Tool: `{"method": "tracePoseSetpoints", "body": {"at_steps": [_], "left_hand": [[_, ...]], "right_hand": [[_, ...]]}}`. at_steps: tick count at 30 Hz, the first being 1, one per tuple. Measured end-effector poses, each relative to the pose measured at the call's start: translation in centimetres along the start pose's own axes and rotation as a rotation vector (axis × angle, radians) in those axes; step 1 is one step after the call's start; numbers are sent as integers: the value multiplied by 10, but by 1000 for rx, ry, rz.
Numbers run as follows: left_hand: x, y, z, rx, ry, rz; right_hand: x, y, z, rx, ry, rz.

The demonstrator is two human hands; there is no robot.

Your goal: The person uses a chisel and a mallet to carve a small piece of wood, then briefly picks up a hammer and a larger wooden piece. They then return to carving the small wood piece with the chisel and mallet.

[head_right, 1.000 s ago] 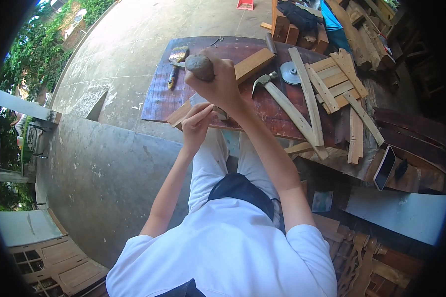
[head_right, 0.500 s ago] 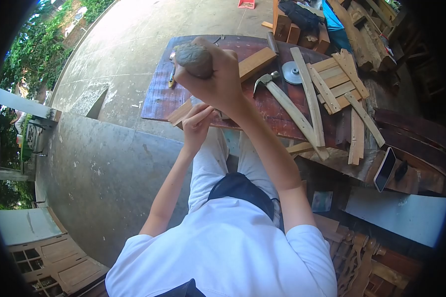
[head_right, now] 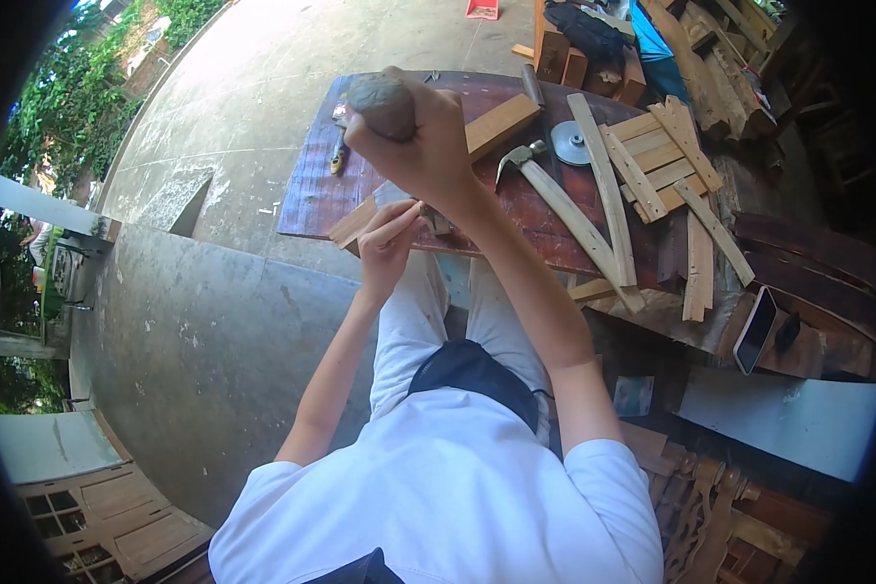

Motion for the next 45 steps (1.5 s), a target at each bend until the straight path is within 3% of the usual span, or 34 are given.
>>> {"method": "tracePoseSetpoints", "body": {"at_steps": [2, 9, 14, 27, 30, 32, 38, 41, 45], "left_hand": [[2, 1, 0, -23, -52, 68], [1, 2, 1, -20, -61, 91], [1, 2, 1, 18, 9, 4], [-2, 3, 1, -3, -46, 83], [-2, 6, 1, -9, -18, 65], [-3, 4, 2, -3, -17, 92], [3, 2, 0, 7, -55, 42], [-1, 2, 1, 14, -14, 28], [3, 1, 0, 4, -56, 65]], "right_hand": [[-15, 0, 0, 68, 4, -163], [0, 9, 6, 18, 49, -135], [-1, 3, -2, 49, 20, -48], [-2, 4, 6, -30, 41, -119], [-2, 6, 3, 31, -21, -90], [14, 13, 11, -55, 91, -90], [2, 8, -1, 60, -1, -107], [12, 7, 0, 7, 45, -28], [1, 7, 1, 17, 22, -94]]}}
Point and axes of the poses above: each hand's wrist, its own y-axis away from the middle knuckle, its own z-axis out of the palm, x = y × z, the point moved 5 cm from there along -y, towards the middle knuckle, and after that the axes turned 3 degrees about y, right-handed, at the moved point
